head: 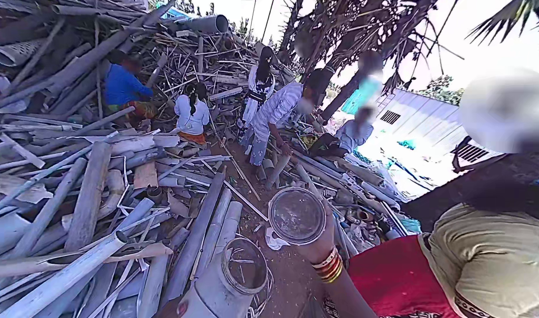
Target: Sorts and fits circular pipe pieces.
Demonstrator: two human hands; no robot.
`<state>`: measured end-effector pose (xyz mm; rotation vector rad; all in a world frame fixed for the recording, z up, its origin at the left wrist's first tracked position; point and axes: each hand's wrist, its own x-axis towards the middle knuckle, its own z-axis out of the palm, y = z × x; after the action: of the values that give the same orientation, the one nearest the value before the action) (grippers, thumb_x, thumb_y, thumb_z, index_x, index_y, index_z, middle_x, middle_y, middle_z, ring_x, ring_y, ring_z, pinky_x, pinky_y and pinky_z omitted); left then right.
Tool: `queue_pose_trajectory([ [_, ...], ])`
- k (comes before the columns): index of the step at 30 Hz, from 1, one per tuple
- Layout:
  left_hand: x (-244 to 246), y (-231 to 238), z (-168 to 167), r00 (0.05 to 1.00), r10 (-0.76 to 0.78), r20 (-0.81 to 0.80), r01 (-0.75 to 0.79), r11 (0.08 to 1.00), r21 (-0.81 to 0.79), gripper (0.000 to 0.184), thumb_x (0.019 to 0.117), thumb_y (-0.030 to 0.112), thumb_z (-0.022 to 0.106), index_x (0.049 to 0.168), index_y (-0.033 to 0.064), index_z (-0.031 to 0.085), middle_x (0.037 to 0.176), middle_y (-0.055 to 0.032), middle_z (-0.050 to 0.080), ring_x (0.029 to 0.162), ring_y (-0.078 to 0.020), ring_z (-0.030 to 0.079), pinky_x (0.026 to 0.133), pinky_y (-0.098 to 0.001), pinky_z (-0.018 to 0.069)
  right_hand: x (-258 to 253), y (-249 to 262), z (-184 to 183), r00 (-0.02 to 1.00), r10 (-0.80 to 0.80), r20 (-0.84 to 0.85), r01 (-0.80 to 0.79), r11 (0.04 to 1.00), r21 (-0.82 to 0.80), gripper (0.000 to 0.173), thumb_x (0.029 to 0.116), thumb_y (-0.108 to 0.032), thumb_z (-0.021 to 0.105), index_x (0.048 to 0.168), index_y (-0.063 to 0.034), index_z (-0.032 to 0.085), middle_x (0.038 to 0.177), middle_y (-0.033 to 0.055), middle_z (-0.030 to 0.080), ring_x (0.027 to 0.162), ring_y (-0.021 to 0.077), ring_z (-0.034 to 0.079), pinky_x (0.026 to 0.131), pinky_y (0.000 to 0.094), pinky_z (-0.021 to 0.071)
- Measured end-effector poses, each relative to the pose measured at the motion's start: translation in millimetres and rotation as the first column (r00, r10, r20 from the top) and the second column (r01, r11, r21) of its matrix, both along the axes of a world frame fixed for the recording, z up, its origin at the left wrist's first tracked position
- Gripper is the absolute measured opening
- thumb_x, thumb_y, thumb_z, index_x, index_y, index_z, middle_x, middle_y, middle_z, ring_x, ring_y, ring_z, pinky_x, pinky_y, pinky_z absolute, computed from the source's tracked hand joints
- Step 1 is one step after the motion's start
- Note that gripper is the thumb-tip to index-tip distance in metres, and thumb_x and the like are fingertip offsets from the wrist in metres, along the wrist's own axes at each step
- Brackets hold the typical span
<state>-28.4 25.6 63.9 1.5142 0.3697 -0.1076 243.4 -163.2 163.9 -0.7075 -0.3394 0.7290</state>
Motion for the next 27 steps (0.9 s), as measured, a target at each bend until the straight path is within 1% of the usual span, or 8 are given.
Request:
queue_pose_trajectory([
  [4, -5.6, -7.1, 1.0, 0.997, 0.074, 0.005, -0.074, 0.997, -0.035, 0.065, 0.1006, 0.039, 0.039, 0.140, -0.0131, 0.036, 0.120, 0.0005, 0.057, 0.109, 0.0116, 0.052, 0.098, -0.0110, 0.0416, 17.1, -34.0, 0.0, 0.992, -0.124, 0.033, 0.123, 0.992, 0.022, 0.073, 0.0906, -0.077, 0.043, 0.133, -0.0190, 0.058, 0.123, 0.0159, 0.068, 0.109, 0.0368, 0.068, 0.078, 0.0574, 0.0603],
  [6, -7.3, -11.6, -3.3, 0.988, 0.155, 0.011, -0.154, 0.985, -0.072, 0.053, 0.1008, 0.038, 0.042, 0.132, -0.0049, 0.044, 0.110, 0.0099, 0.063, 0.104, 0.0129, 0.057, 0.096, -0.0106, 0.0465, 19.1, -55.7, -6.6, 0.979, -0.200, 0.028, 0.199, 0.979, 0.038, 0.071, 0.0940, -0.075, 0.038, 0.137, -0.0214, 0.057, 0.129, 0.0149, 0.066, 0.114, 0.0375, 0.066, 0.082, 0.0607, 0.0590],
  [10, -11.1, -4.3, -27.6, 0.983, 0.093, 0.161, -0.074, 0.990, -0.117, 0.076, 0.0908, 0.067, 0.059, 0.131, 0.0031, 0.048, 0.114, 0.0182, 0.067, 0.110, 0.0104, 0.060, 0.099, -0.0145, 0.0488, 15.5, -104.2, -53.0, 0.924, -0.378, -0.062, 0.381, 0.924, 0.040, 0.066, 0.0997, -0.069, 0.028, 0.135, -0.0209, 0.056, 0.127, 0.0145, 0.067, 0.114, 0.0371, 0.067, 0.084, 0.0619, 0.0586],
  [15, -11.5, 2.5, -53.4, 0.973, 0.090, 0.212, -0.066, 0.991, -0.118, 0.061, 0.0894, 0.069, 0.058, 0.120, 0.0164, 0.062, 0.109, 0.0159, 0.071, 0.107, 0.0072, 0.063, 0.096, -0.0173, 0.0506, -21.3, -148.3, -167.1, 0.658, -0.688, -0.306, 0.579, 0.722, -0.380, 0.068, 0.1034, -0.064, 0.012, 0.137, -0.0171, 0.048, 0.121, 0.0159, 0.065, 0.103, 0.0337, 0.068, 0.072, 0.0532, 0.0587],
  [19, -15.1, -3.2, -49.3, 0.988, 0.104, 0.111, -0.103, 0.995, -0.011, 0.084, 0.0948, 0.064, 0.050, 0.134, -0.0095, 0.047, 0.124, -0.0007, 0.063, 0.115, 0.0055, 0.054, 0.101, -0.0167, 0.0420, -68.2, -164.9, -252.4, 0.379, -0.791, -0.481, 0.435, 0.611, -0.662, 0.067, 0.1026, -0.066, 0.022, 0.148, -0.0196, 0.041, 0.138, 0.0214, 0.053, 0.117, 0.0407, 0.057, 0.083, 0.0640, 0.0504],
  [20, -14.2, -4.6, -49.6, 0.989, 0.106, 0.100, -0.106, 0.994, -0.007, 0.091, 0.0912, 0.071, 0.053, 0.133, -0.0100, 0.048, 0.122, 0.0016, 0.065, 0.115, 0.0071, 0.055, 0.100, -0.0155, 0.0441, -76.0, -166.2, -263.8, 0.348, -0.794, -0.498, 0.396, 0.606, -0.689, 0.067, 0.1026, -0.065, 0.023, 0.149, -0.0190, 0.038, 0.141, 0.0218, 0.050, 0.121, 0.0406, 0.054, 0.086, 0.0647, 0.0486],
  [24, -10.5, -13.5, -42.6, 0.992, 0.098, 0.077, -0.095, 0.995, -0.036, 0.088, 0.0902, 0.071, 0.055, 0.128, -0.0079, 0.049, 0.114, 0.0061, 0.068, 0.108, 0.0087, 0.059, 0.093, -0.0139, 0.0483, -69.9, -164.6, -268.6, 0.403, -0.738, -0.542, 0.377, 0.673, -0.636, 0.069, 0.1025, -0.065, 0.020, 0.150, -0.0190, 0.038, 0.143, 0.0204, 0.050, 0.124, 0.0392, 0.054, 0.090, 0.0652, 0.0483],
  [27, -10.2, -30.2, -27.5, 0.984, 0.174, -0.041, -0.175, 0.984, -0.029, 0.067, 0.1007, 0.046, 0.041, 0.133, -0.0128, 0.040, 0.113, 0.0009, 0.062, 0.105, 0.0087, 0.056, 0.094, -0.0132, 0.0453, -33.3, -160.1, -242.0, 0.548, -0.745, -0.379, 0.391, 0.629, -0.672, 0.068, 0.1045, -0.061, 0.015, 0.152, -0.0193, 0.036, 0.147, 0.0186, 0.049, 0.125, 0.0375, 0.054, 0.087, 0.0618, 0.0495],
])
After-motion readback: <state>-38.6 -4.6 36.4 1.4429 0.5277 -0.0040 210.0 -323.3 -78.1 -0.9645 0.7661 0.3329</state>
